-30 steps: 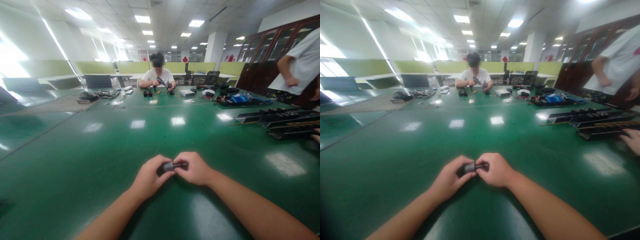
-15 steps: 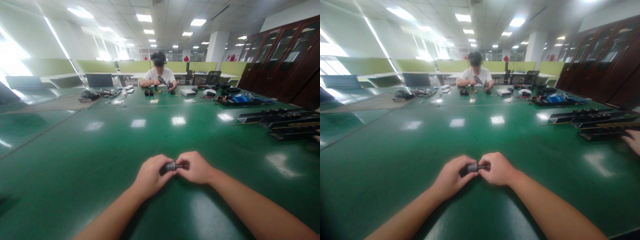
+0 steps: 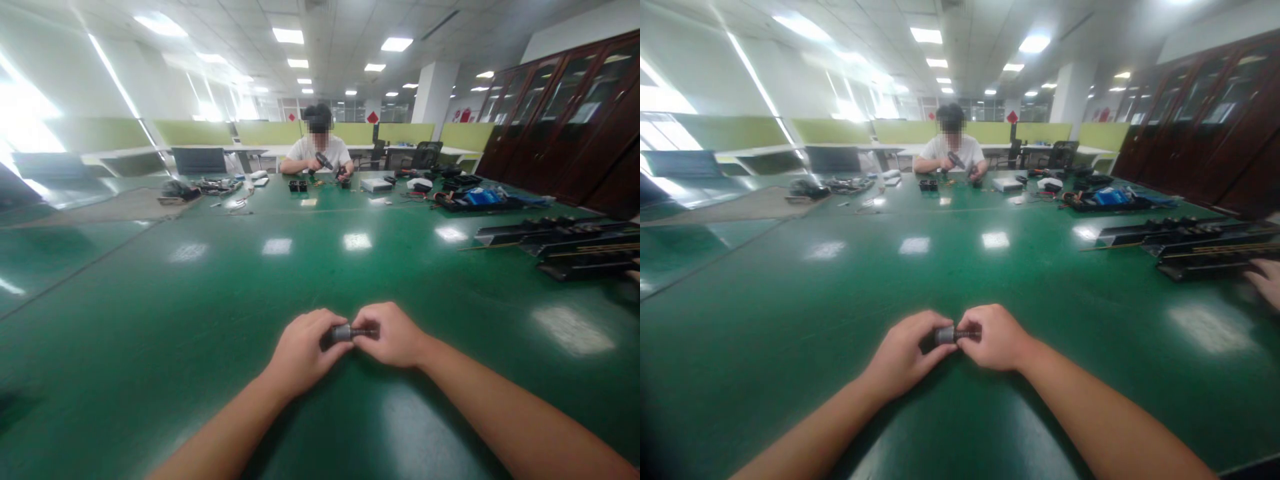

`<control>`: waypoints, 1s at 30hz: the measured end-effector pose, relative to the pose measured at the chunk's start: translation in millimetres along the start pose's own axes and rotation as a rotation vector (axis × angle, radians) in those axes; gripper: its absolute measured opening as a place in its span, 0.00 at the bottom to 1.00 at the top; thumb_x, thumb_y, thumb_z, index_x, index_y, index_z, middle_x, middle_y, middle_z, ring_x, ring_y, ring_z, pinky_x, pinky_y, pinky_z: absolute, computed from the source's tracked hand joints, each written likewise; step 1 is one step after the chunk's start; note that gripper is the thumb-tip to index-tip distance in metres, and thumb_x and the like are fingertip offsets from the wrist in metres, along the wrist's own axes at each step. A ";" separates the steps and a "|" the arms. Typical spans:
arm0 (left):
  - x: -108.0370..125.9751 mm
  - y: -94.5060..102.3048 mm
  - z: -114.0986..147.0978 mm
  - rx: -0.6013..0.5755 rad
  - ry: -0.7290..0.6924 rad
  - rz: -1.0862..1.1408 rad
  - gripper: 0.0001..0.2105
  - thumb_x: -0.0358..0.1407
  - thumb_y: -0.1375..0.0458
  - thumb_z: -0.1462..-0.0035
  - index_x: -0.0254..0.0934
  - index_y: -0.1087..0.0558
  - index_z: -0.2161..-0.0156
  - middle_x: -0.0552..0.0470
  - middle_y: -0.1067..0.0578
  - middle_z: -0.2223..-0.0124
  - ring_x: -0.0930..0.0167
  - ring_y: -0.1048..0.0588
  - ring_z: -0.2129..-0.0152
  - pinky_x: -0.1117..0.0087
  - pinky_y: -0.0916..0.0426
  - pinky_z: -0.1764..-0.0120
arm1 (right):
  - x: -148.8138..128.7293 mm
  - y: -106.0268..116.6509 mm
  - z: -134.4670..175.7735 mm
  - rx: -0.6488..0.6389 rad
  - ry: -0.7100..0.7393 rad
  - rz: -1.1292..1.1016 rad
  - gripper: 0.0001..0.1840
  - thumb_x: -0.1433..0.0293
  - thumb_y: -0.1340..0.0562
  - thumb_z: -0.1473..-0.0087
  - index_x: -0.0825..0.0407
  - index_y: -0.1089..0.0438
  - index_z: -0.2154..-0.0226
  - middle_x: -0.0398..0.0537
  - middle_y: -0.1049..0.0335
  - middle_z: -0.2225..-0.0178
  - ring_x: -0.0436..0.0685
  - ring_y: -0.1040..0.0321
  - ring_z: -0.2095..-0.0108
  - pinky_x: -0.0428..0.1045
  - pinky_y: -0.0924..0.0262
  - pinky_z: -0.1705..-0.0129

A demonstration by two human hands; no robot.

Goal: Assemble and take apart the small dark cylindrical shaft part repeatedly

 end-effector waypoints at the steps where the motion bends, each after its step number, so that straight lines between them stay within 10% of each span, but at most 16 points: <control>1: 0.2 0.2 0.0 0.002 -0.003 -0.001 0.11 0.44 0.39 0.41 0.41 0.28 0.56 0.52 0.24 0.59 0.66 0.27 0.62 0.65 0.33 0.59 | 0.0 -0.1 0.0 -0.001 -0.002 -0.002 0.02 0.73 0.35 0.51 0.52 0.26 0.70 0.43 0.26 0.72 0.51 0.32 0.72 0.45 0.42 0.69; 30: -5.0 4.4 4.7 0.015 -0.005 -0.014 0.11 0.43 0.39 0.41 0.43 0.29 0.54 0.53 0.24 0.58 0.67 0.26 0.61 0.65 0.33 0.57 | -3.6 3.8 -0.7 -0.006 -0.011 0.002 0.02 0.73 0.34 0.52 0.52 0.26 0.70 0.43 0.26 0.72 0.52 0.32 0.72 0.45 0.41 0.68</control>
Point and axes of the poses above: each hand's wrist, its own z-axis away from the middle knuckle, its own y-axis out of the back of the hand, x = y × z, the point moved 8 cm from there along -z, towards the middle knuckle
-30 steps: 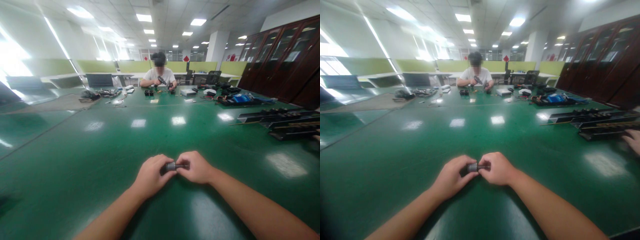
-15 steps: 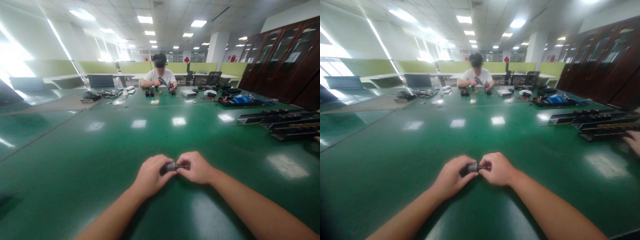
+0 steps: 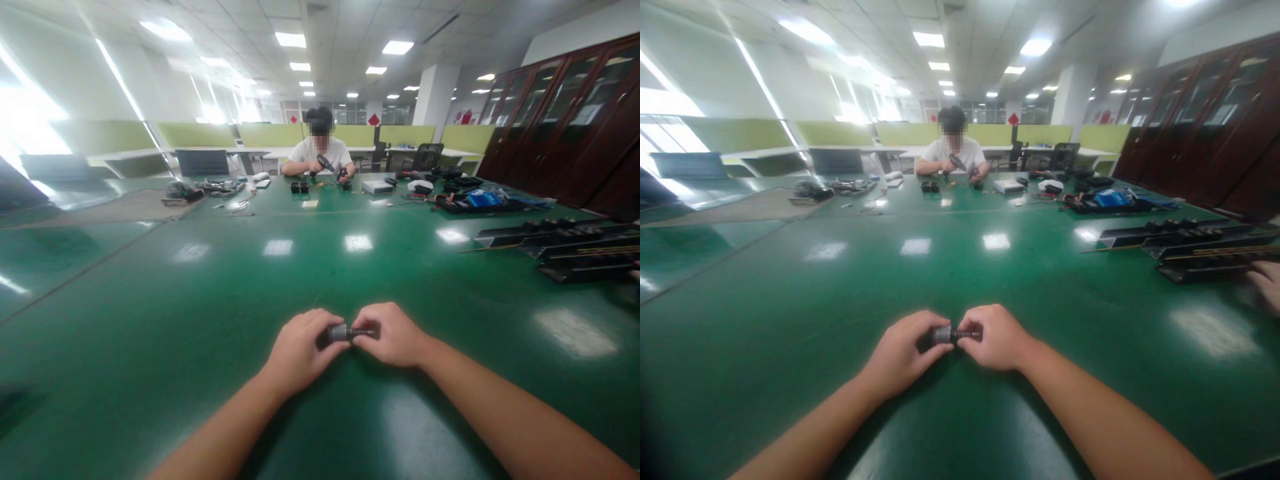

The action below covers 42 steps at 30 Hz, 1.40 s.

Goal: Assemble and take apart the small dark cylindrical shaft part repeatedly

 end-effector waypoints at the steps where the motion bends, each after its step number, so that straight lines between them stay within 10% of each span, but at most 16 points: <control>1: -0.1 -0.1 0.1 -0.001 -0.001 -0.001 0.12 0.43 0.39 0.41 0.43 0.29 0.54 0.53 0.24 0.58 0.67 0.26 0.61 0.65 0.33 0.57 | -0.3 0.2 0.1 0.000 0.001 0.001 0.02 0.73 0.34 0.52 0.52 0.26 0.70 0.43 0.26 0.72 0.52 0.32 0.72 0.45 0.41 0.68; 42: -5.5 10.4 -3.1 0.042 0.036 0.083 0.11 0.41 0.39 0.41 0.42 0.27 0.54 0.51 0.24 0.58 0.67 0.26 0.61 0.66 0.31 0.57 | 5.8 8.3 -1.5 0.056 -0.039 -0.002 0.03 0.70 0.32 0.52 0.52 0.26 0.71 0.43 0.27 0.74 0.51 0.33 0.74 0.45 0.43 0.70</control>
Point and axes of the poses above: each hand's wrist, its own z-axis away from the middle knuckle, its own y-axis out of the back of the hand, x = y × z, the point moved 8 cm from there along -z, towards the middle knuckle
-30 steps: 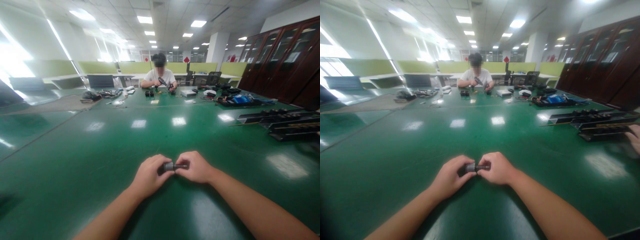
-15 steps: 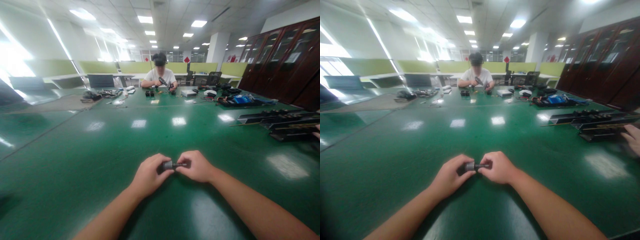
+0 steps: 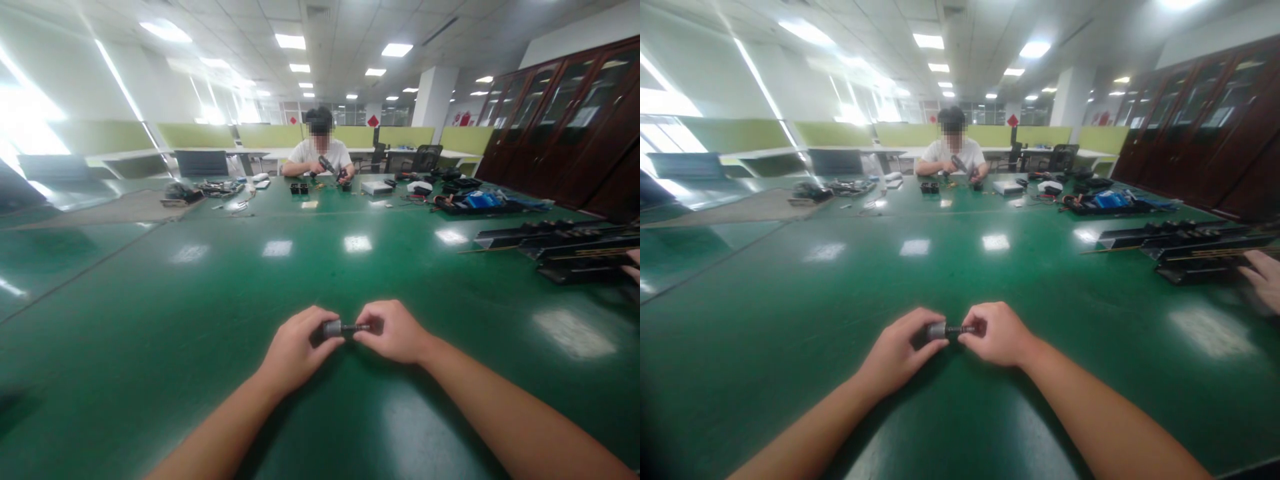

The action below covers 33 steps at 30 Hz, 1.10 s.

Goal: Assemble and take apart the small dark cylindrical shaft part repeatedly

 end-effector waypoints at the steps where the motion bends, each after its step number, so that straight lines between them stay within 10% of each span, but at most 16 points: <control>1: -0.1 0.0 0.0 -0.003 0.000 0.001 0.11 0.41 0.39 0.41 0.42 0.27 0.54 0.51 0.24 0.58 0.67 0.26 0.61 0.66 0.31 0.57 | 0.3 0.0 -0.1 0.001 -0.001 -0.002 0.03 0.70 0.32 0.52 0.52 0.26 0.71 0.43 0.27 0.74 0.51 0.33 0.74 0.45 0.42 0.70; 33: -9.8 5.6 1.7 0.025 0.013 -0.027 0.11 0.41 0.39 0.41 0.43 0.28 0.54 0.51 0.24 0.56 0.67 0.25 0.60 0.65 0.30 0.55 | 3.9 6.2 -1.4 0.035 -0.031 0.003 0.03 0.71 0.32 0.52 0.53 0.26 0.72 0.43 0.26 0.75 0.51 0.32 0.75 0.45 0.41 0.71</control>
Point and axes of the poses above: each hand's wrist, its own z-axis away from the middle knuckle, its own y-axis out of the back of the hand, x = y × z, the point moved 8 cm from there along -z, towards the middle knuckle
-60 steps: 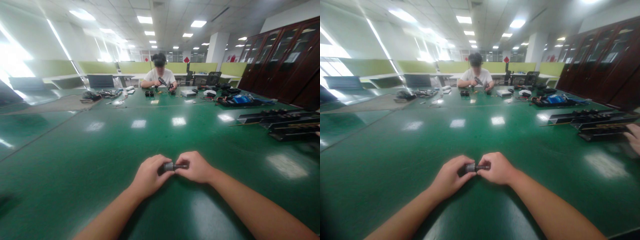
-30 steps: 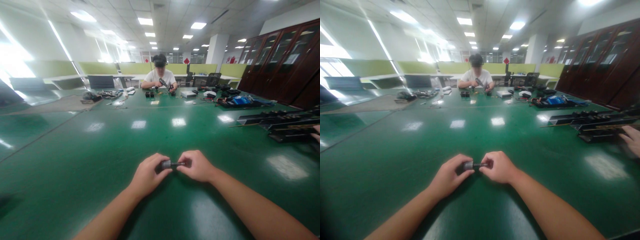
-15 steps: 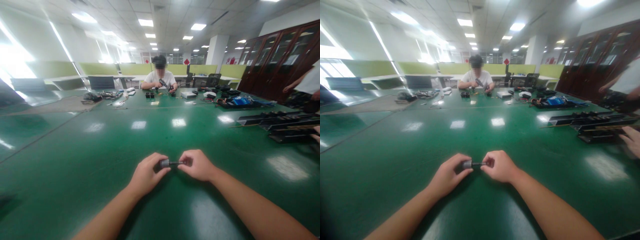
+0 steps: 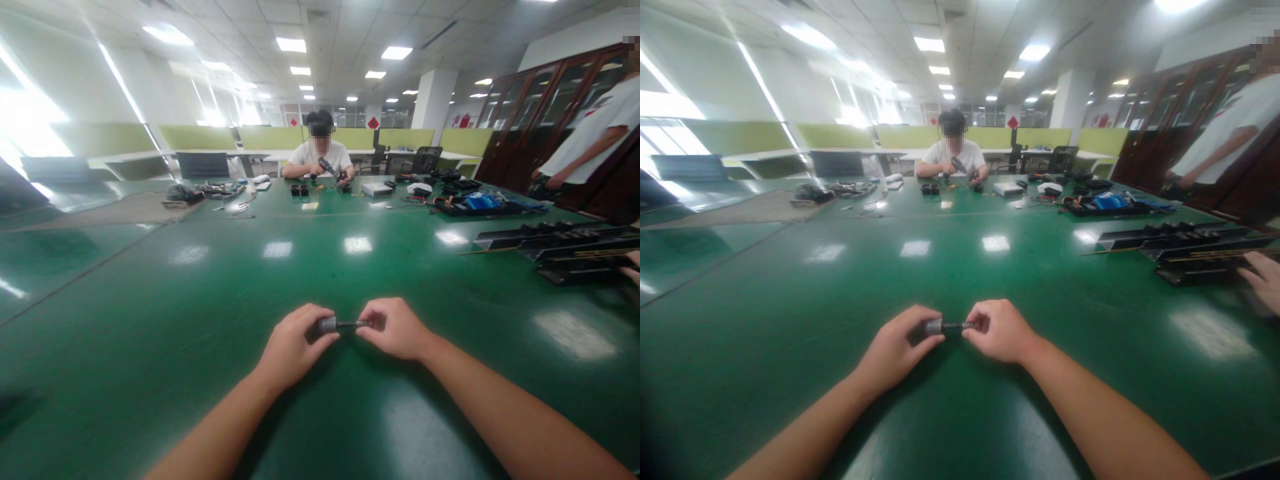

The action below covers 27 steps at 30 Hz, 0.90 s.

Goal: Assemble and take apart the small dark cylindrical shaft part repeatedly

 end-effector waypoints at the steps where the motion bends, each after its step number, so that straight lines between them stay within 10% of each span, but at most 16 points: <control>1: -0.2 0.2 -0.1 -0.002 0.002 -0.001 0.11 0.41 0.39 0.41 0.42 0.28 0.54 0.51 0.24 0.57 0.67 0.26 0.60 0.65 0.30 0.55 | -0.2 0.3 -0.2 0.000 0.000 0.000 0.03 0.71 0.32 0.52 0.53 0.26 0.72 0.43 0.26 0.75 0.51 0.32 0.75 0.45 0.41 0.71; 10: -7.2 -0.1 -0.6 0.013 0.043 -0.009 0.12 0.42 0.39 0.42 0.44 0.27 0.53 0.52 0.24 0.55 0.65 0.26 0.57 0.62 0.33 0.52 | 0.9 2.8 0.0 0.019 -0.007 0.010 0.04 0.70 0.32 0.52 0.53 0.25 0.72 0.43 0.26 0.75 0.51 0.32 0.75 0.45 0.41 0.71; 21: -96.1 35.2 8.1 0.585 0.545 0.609 0.25 0.48 0.34 0.51 0.35 0.31 0.51 0.48 0.23 0.58 0.69 0.23 0.65 0.66 0.29 0.55 | 3.1 -0.2 -0.3 0.001 -0.012 0.000 0.05 0.68 0.32 0.52 0.53 0.26 0.71 0.44 0.26 0.74 0.51 0.31 0.74 0.45 0.39 0.70; 27: -87.4 52.7 16.7 0.565 0.662 0.630 0.27 0.44 0.30 0.58 0.36 0.26 0.52 0.46 0.22 0.54 0.65 0.23 0.56 0.61 0.33 0.43 | 5.1 -6.8 0.5 -0.042 -0.009 0.012 0.06 0.68 0.32 0.51 0.53 0.25 0.70 0.43 0.26 0.74 0.50 0.31 0.74 0.45 0.39 0.70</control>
Point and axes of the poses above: each hand's wrist, its own z-axis away from the middle knuckle, its own y-axis out of the back of the hand, x = y × z, the point moved 8 cm from there along -z, towards the middle knuckle
